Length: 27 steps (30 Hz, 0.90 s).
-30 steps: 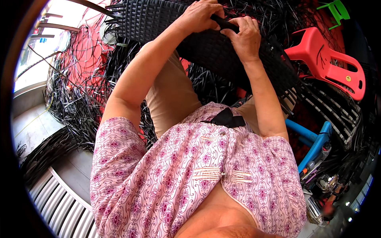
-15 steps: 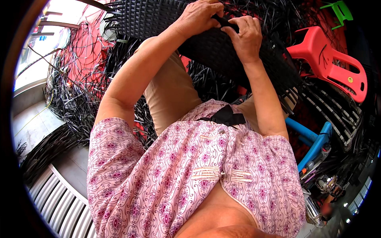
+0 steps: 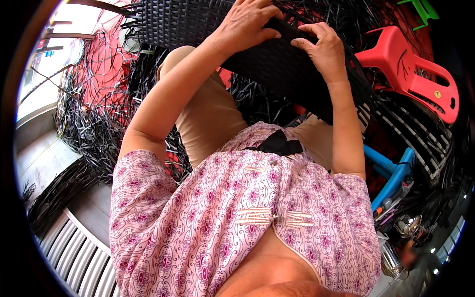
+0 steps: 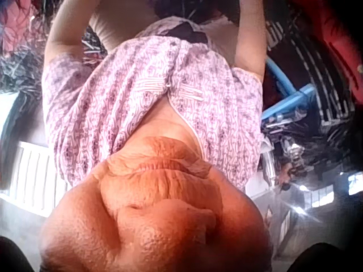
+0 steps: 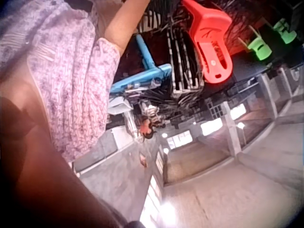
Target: The person weaves a black basket by hand, interlacing thin black strips into the basket's frame. They adjust the basket's position and continue weaving the sides, ensuring the strips are tightly interlocked.
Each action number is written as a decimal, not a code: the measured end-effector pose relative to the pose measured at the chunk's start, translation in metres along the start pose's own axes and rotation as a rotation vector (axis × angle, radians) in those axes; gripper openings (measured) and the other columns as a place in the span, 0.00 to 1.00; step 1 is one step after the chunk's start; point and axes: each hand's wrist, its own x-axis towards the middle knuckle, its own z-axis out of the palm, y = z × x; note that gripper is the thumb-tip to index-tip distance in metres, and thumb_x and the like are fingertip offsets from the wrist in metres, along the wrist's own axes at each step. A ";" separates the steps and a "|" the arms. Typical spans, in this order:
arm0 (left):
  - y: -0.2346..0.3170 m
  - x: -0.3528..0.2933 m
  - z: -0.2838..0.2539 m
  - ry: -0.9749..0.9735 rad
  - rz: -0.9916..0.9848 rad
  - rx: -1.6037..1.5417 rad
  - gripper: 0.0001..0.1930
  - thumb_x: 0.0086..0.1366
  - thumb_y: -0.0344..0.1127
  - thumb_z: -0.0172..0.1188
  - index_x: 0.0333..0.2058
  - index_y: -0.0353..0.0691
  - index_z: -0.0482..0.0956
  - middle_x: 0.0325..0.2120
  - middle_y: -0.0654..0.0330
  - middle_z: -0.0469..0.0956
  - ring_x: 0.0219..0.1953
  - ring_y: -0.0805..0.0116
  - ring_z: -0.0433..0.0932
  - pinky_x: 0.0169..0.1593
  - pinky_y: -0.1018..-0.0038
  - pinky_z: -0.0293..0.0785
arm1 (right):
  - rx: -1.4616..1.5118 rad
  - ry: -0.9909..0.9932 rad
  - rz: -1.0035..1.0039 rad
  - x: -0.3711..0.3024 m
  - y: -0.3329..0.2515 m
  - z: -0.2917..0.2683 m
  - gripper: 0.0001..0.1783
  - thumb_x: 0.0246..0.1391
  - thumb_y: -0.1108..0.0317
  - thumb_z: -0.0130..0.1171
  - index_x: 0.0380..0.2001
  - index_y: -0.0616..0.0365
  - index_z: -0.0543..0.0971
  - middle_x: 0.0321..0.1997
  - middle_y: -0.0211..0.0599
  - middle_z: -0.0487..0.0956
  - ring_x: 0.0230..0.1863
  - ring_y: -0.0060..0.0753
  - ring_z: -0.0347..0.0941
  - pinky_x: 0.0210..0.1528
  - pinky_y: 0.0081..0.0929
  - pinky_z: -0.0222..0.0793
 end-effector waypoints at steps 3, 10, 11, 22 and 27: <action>0.005 0.003 0.014 0.003 0.009 0.010 0.20 0.51 0.40 0.71 0.44 0.45 0.81 0.41 0.58 0.73 0.50 0.57 0.70 0.54 0.60 0.65 | 0.026 -0.077 0.045 0.005 -0.002 -0.006 0.19 0.41 0.56 0.77 0.36 0.52 0.85 0.39 0.33 0.82 0.46 0.42 0.79 0.49 0.39 0.75; 0.011 0.011 0.026 -0.005 -0.030 0.036 0.18 0.50 0.35 0.71 0.42 0.45 0.81 0.41 0.57 0.72 0.49 0.55 0.70 0.53 0.59 0.66 | 0.098 -0.236 0.197 0.020 0.005 -0.012 0.22 0.37 0.56 0.79 0.35 0.55 0.84 0.36 0.37 0.84 0.42 0.41 0.81 0.47 0.37 0.76; 0.011 0.011 0.027 0.003 -0.041 0.024 0.18 0.49 0.35 0.71 0.41 0.44 0.81 0.40 0.57 0.72 0.49 0.55 0.70 0.52 0.59 0.66 | 0.152 -0.258 0.242 0.022 0.008 -0.010 0.22 0.36 0.56 0.79 0.35 0.55 0.84 0.36 0.37 0.84 0.42 0.40 0.81 0.47 0.37 0.76; 0.006 0.014 0.031 -0.061 0.025 0.051 0.15 0.51 0.35 0.71 0.38 0.44 0.79 0.39 0.62 0.75 0.49 0.58 0.73 0.53 0.62 0.68 | 0.112 -0.094 -0.010 0.009 0.015 -0.002 0.17 0.38 0.59 0.77 0.31 0.53 0.82 0.34 0.32 0.81 0.41 0.41 0.78 0.45 0.37 0.74; 0.008 0.015 0.026 -0.041 0.133 0.047 0.13 0.54 0.35 0.70 0.37 0.44 0.77 0.38 0.63 0.75 0.48 0.60 0.73 0.52 0.63 0.68 | 0.051 -0.035 -0.099 0.003 0.011 -0.006 0.16 0.42 0.60 0.75 0.33 0.51 0.83 0.34 0.30 0.80 0.42 0.40 0.76 0.45 0.37 0.74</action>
